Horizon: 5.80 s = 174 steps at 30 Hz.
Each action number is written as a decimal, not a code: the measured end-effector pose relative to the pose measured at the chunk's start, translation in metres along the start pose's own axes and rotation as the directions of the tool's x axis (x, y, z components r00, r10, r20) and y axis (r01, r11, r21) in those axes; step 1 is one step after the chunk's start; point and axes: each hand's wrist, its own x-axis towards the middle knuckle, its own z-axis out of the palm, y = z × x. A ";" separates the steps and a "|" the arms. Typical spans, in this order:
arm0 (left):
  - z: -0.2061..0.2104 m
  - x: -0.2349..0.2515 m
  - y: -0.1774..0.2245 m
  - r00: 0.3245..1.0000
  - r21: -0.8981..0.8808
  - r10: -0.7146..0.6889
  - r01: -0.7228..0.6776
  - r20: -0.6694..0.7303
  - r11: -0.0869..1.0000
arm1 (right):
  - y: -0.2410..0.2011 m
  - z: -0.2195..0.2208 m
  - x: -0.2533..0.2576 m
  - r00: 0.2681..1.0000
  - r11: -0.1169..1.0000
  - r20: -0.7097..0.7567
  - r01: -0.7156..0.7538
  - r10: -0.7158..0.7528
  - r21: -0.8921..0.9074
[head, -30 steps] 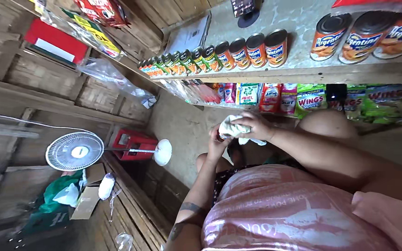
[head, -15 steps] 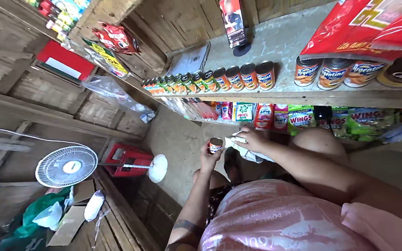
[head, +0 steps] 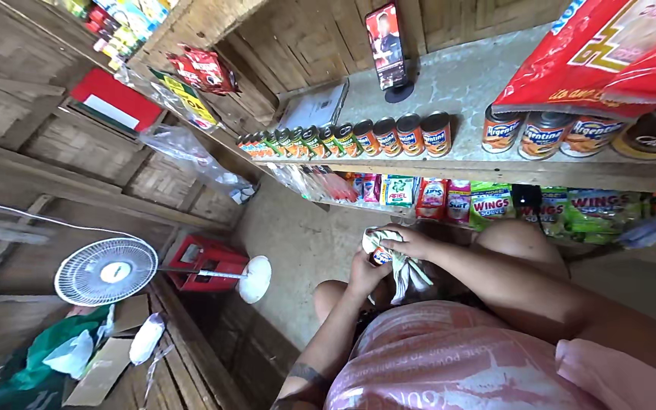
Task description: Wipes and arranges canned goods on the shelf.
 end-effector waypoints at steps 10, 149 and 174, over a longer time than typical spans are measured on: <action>-0.032 0.016 -0.006 0.987 0.219 0.034 0.002 -0.158 0.976 | 0.002 -0.012 0.006 0.966 0.979 -0.245 0.034 -0.083 -0.200; -0.018 0.013 0.013 0.996 0.451 -0.047 0.010 0.070 0.892 | 0.006 -0.003 0.001 0.970 0.958 -0.182 0.106 -0.158 -0.268; -0.017 0.016 0.023 0.951 -0.443 -0.309 0.285 0.020 0.850 | 0.007 -0.006 0.008 0.945 0.973 -0.253 0.176 -0.210 -0.149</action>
